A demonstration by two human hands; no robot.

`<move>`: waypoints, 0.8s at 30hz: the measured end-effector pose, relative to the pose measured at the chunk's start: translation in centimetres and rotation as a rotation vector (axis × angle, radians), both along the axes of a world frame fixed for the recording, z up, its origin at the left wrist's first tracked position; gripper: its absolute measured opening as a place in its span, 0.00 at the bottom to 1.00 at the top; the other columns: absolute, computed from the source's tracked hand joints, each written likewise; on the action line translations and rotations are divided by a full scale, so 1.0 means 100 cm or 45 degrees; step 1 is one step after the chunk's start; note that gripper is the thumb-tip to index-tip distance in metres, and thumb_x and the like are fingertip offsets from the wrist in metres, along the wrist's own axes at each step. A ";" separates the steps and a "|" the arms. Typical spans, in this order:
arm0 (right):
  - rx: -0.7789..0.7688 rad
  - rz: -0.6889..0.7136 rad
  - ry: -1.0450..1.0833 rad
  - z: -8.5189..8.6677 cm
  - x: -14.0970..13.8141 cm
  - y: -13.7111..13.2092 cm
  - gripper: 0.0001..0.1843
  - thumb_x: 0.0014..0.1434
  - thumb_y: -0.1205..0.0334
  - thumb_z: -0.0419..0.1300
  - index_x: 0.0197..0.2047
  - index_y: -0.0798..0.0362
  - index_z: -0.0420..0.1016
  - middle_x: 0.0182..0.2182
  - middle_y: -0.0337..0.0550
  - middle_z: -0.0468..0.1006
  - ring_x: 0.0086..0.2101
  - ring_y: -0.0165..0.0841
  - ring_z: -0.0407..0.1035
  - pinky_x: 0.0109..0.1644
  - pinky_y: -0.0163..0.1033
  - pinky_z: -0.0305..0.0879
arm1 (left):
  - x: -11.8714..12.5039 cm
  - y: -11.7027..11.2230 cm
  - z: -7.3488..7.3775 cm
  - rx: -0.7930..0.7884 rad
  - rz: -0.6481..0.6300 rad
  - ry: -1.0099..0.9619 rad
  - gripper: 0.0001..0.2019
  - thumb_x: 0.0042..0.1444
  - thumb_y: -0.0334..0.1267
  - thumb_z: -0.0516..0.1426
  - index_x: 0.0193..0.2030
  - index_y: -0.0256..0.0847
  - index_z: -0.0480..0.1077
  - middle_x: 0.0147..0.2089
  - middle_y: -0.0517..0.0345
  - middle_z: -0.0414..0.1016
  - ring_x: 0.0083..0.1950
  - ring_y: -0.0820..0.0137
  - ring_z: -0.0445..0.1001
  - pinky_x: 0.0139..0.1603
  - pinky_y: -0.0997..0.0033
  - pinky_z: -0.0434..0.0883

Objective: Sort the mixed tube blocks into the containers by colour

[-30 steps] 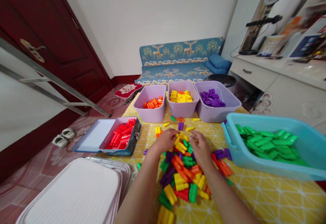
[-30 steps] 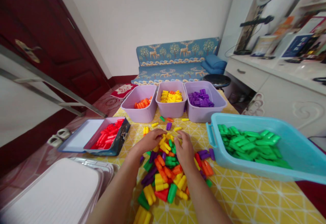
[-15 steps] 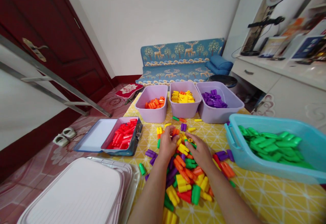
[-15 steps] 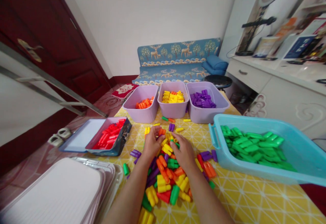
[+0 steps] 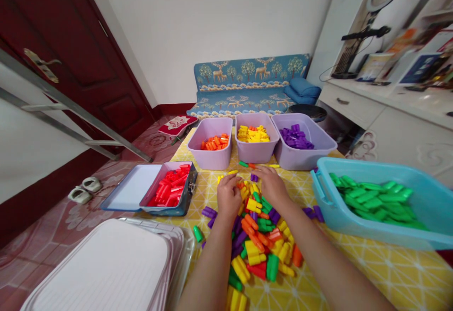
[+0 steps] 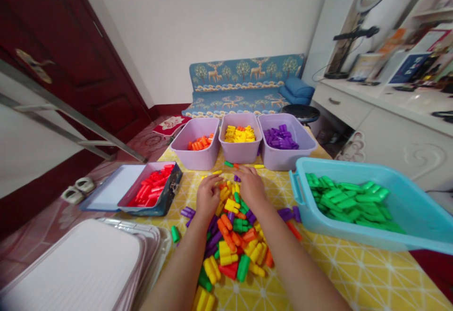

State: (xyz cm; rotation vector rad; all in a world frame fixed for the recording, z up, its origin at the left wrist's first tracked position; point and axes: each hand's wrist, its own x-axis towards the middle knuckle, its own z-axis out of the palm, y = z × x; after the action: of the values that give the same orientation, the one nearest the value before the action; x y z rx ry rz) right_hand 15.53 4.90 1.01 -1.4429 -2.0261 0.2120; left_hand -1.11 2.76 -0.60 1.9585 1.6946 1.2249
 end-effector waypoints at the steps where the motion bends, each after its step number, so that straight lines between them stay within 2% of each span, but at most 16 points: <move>1: -0.032 0.005 -0.054 0.000 -0.001 0.007 0.28 0.50 0.79 0.50 0.47 0.47 0.78 0.52 0.44 0.75 0.52 0.40 0.64 0.57 0.48 0.60 | -0.001 0.000 0.000 -0.022 0.049 0.056 0.20 0.48 0.23 0.50 0.44 0.42 0.75 0.53 0.54 0.73 0.55 0.66 0.69 0.60 0.61 0.66; 4: -0.112 -0.011 -0.159 -0.003 -0.006 0.019 0.23 0.50 0.77 0.53 0.41 0.45 0.80 0.47 0.45 0.78 0.47 0.42 0.67 0.52 0.47 0.63 | -0.002 -0.001 0.000 -0.091 0.147 0.225 0.20 0.50 0.26 0.51 0.47 0.42 0.75 0.55 0.50 0.72 0.56 0.63 0.69 0.60 0.59 0.65; 8: -0.149 -0.106 -0.175 -0.004 -0.008 0.011 0.16 0.50 0.71 0.58 0.40 0.46 0.80 0.40 0.47 0.78 0.41 0.41 0.71 0.44 0.44 0.66 | -0.004 -0.002 0.003 -0.153 0.169 0.339 0.18 0.53 0.29 0.51 0.47 0.43 0.75 0.54 0.50 0.72 0.54 0.61 0.69 0.58 0.59 0.66; 11: -0.243 -0.124 -0.092 0.004 0.002 0.003 0.11 0.49 0.68 0.60 0.35 0.47 0.79 0.35 0.44 0.79 0.36 0.38 0.72 0.40 0.41 0.67 | -0.004 -0.002 0.004 -0.156 0.141 0.339 0.17 0.53 0.29 0.51 0.46 0.44 0.75 0.51 0.52 0.75 0.55 0.61 0.68 0.59 0.58 0.64; 13: -0.353 -0.038 0.005 0.015 0.015 0.001 0.07 0.47 0.67 0.60 0.30 0.49 0.79 0.29 0.41 0.79 0.31 0.36 0.73 0.37 0.40 0.67 | -0.004 -0.001 0.003 -0.158 0.126 0.324 0.17 0.54 0.29 0.51 0.46 0.44 0.75 0.49 0.54 0.77 0.56 0.60 0.67 0.61 0.57 0.62; 16: -0.458 0.033 0.380 0.041 0.035 0.005 0.05 0.45 0.64 0.63 0.29 0.52 0.78 0.25 0.41 0.79 0.28 0.35 0.73 0.34 0.39 0.69 | -0.004 -0.001 0.001 -0.160 0.115 0.310 0.17 0.54 0.29 0.51 0.46 0.43 0.75 0.48 0.55 0.77 0.57 0.60 0.66 0.62 0.57 0.60; 17: -0.394 -0.020 0.598 0.050 0.040 0.007 0.07 0.46 0.62 0.63 0.31 0.53 0.78 0.26 0.42 0.79 0.28 0.35 0.73 0.34 0.40 0.70 | -0.005 -0.001 0.001 -0.159 0.114 0.307 0.16 0.54 0.29 0.51 0.46 0.43 0.75 0.48 0.55 0.77 0.57 0.61 0.66 0.62 0.58 0.60; 20: 0.001 -0.254 1.267 0.069 0.046 0.009 0.19 0.50 0.53 0.62 0.44 0.53 0.73 0.34 0.43 0.79 0.33 0.34 0.75 0.38 0.41 0.72 | -0.005 -0.002 0.002 -0.155 0.104 0.300 0.16 0.56 0.31 0.50 0.46 0.43 0.75 0.48 0.55 0.78 0.57 0.61 0.66 0.62 0.58 0.60; 22: 0.101 -0.302 1.474 0.067 0.045 0.007 0.25 0.51 0.51 0.62 0.50 0.52 0.69 0.40 0.45 0.78 0.36 0.34 0.75 0.40 0.42 0.73 | -0.004 -0.002 0.004 -0.154 0.112 0.294 0.15 0.57 0.32 0.50 0.45 0.43 0.76 0.47 0.55 0.78 0.57 0.61 0.67 0.62 0.58 0.60; 24: -0.019 -0.284 1.375 0.051 0.042 0.001 0.25 0.51 0.50 0.62 0.50 0.53 0.70 0.41 0.47 0.78 0.37 0.35 0.75 0.41 0.44 0.73 | -0.003 -0.004 0.007 -0.161 0.132 0.288 0.15 0.59 0.35 0.49 0.43 0.43 0.76 0.45 0.55 0.79 0.55 0.61 0.69 0.59 0.60 0.62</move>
State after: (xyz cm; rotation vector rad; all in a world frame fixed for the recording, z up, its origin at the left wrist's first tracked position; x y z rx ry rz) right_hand 19.71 4.97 6.14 -1.1482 -0.9790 0.7255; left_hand -1.42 2.40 0.08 2.0178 1.9535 0.9309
